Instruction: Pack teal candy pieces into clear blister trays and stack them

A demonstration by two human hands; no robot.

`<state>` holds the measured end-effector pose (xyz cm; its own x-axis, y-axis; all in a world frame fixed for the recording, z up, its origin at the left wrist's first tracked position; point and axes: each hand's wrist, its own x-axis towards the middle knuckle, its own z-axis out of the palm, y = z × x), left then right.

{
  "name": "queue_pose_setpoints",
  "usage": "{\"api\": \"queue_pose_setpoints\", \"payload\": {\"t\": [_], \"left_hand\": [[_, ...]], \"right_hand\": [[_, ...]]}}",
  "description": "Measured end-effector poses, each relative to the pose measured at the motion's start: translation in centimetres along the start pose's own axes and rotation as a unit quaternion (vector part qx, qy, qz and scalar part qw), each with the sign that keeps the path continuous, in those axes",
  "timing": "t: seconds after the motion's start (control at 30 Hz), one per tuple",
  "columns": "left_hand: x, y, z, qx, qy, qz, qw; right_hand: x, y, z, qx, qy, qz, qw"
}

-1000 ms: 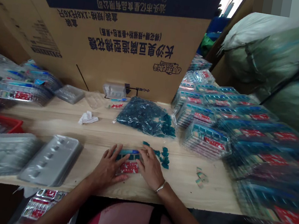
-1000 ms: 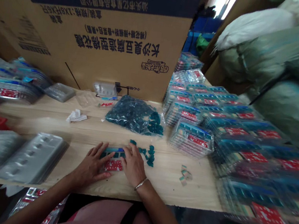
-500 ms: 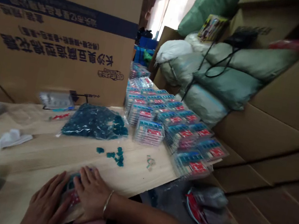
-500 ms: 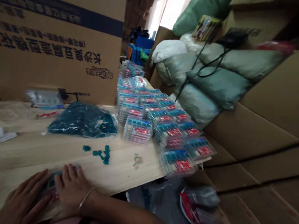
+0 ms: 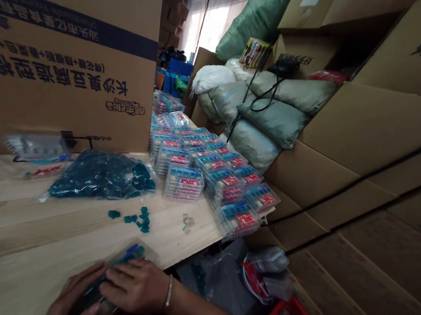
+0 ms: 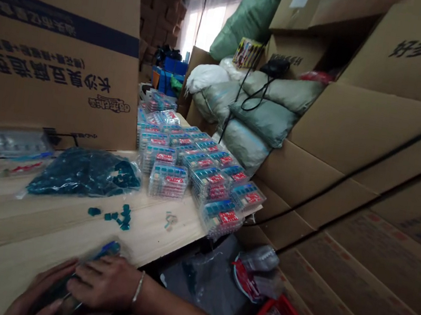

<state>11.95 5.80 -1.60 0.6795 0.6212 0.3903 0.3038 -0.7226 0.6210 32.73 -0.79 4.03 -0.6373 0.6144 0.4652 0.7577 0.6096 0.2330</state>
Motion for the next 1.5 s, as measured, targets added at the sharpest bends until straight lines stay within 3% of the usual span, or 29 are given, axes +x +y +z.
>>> {"api": "queue_pose_setpoints", "payload": {"t": [0.1,0.17,0.27,0.33,0.47,0.6,0.7,0.8,0.87,0.93,1.03,1.13,1.2,1.33,1.4,1.5], "left_hand": [[2.6,3.0,0.1,-0.065,-0.026,-0.001,0.998],[3.8,4.0,0.7,-0.082,-0.020,-0.004,0.996],[4.8,3.5,1.9,-0.083,-0.032,-0.011,0.996],[4.9,2.6,2.8,-0.077,-0.042,-0.012,0.996],[4.9,1.3,3.4,-0.025,-0.058,0.008,0.998],[5.0,1.1,2.9,0.045,-0.058,0.030,0.997],[4.8,1.4,2.7,0.074,-0.072,0.020,0.994],[4.6,1.4,2.8,0.106,-0.088,-0.002,0.990],[4.7,1.0,2.6,0.141,-0.063,-0.021,0.988],[5.2,0.1,2.1,0.177,-0.018,-0.054,0.983],[6.9,-1.5,1.1,0.207,0.013,-0.115,0.971],[9.3,-2.4,0.8,0.199,-0.026,-0.164,0.966],[10.6,-2.0,1.1,0.174,-0.078,-0.162,0.968],[11.3,-0.2,0.8,0.129,-0.157,-0.134,0.970],[10.8,0.7,-0.5,0.135,-0.160,-0.147,0.967],[9.5,1.2,-4.5,0.173,-0.174,-0.151,0.957]], "right_hand": [[-3.6,1.5,-3.3,-0.027,0.058,0.050,0.997],[-7.0,3.8,-6.2,-0.061,0.059,0.090,0.992],[-13.1,8.7,-10.0,-0.148,0.036,0.195,0.969],[-17.0,11.9,-11.3,-0.197,-0.007,0.257,0.946],[-22.0,15.1,-11.2,-0.175,-0.065,0.349,0.918],[-23.7,15.0,-10.2,-0.103,-0.067,0.384,0.915],[-24.0,14.5,-10.1,-0.106,-0.055,0.378,0.918],[-22.8,13.7,-9.4,-0.147,-0.018,0.366,0.919],[-20.7,12.5,-8.0,-0.144,0.026,0.350,0.925],[-17.6,10.8,-5.8,-0.090,0.059,0.329,0.938],[-11.7,8.3,-1.3,0.036,0.037,0.298,0.953],[-5.9,6.8,3.5,0.105,0.014,0.324,0.940],[-2.8,6.5,6.2,0.123,-0.002,0.347,0.930],[0.8,6.4,9.5,0.128,-0.005,0.347,0.929],[1.5,6.5,10.3,0.128,0.007,0.324,0.937],[1.9,7.2,11.2,0.117,0.036,0.300,0.946]]}}
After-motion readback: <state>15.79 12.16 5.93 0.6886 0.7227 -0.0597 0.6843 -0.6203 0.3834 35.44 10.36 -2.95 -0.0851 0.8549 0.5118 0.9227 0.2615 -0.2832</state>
